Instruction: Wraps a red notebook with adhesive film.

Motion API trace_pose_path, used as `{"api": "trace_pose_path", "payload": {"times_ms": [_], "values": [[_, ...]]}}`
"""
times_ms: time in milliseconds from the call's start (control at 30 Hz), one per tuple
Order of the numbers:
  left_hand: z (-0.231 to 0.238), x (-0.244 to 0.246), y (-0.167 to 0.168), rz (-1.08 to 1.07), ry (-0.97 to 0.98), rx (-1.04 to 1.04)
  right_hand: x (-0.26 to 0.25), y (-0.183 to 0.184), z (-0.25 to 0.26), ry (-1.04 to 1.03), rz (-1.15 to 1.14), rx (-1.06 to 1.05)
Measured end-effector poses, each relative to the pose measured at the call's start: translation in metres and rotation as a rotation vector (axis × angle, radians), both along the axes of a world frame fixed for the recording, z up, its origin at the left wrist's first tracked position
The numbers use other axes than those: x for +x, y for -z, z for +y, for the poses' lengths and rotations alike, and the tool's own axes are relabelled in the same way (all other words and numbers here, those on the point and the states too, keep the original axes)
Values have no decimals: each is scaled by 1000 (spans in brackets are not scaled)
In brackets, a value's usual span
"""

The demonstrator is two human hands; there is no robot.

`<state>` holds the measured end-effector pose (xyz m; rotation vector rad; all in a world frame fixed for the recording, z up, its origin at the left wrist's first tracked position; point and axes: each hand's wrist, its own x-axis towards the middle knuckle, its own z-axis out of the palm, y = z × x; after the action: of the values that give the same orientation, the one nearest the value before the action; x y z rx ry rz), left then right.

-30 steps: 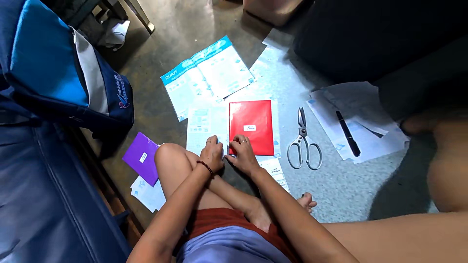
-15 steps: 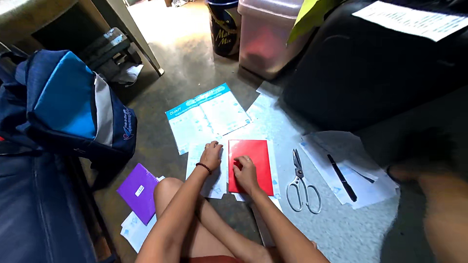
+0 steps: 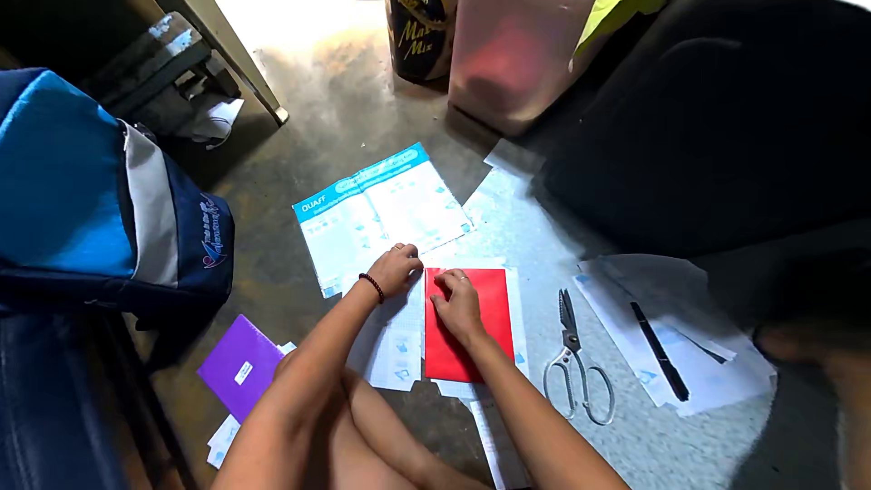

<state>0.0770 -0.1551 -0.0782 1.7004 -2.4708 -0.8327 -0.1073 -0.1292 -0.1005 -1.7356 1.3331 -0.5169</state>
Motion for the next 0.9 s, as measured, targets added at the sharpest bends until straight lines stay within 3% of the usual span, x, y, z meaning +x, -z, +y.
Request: {"api": "trace_pose_path", "payload": {"times_ms": [600,900], "values": [[-19,3,-2,-75,127,21,1,7,1,19,-12,-43],[-17,6,8,99,110,-120,2,6,1,31,-16,-43]]}}
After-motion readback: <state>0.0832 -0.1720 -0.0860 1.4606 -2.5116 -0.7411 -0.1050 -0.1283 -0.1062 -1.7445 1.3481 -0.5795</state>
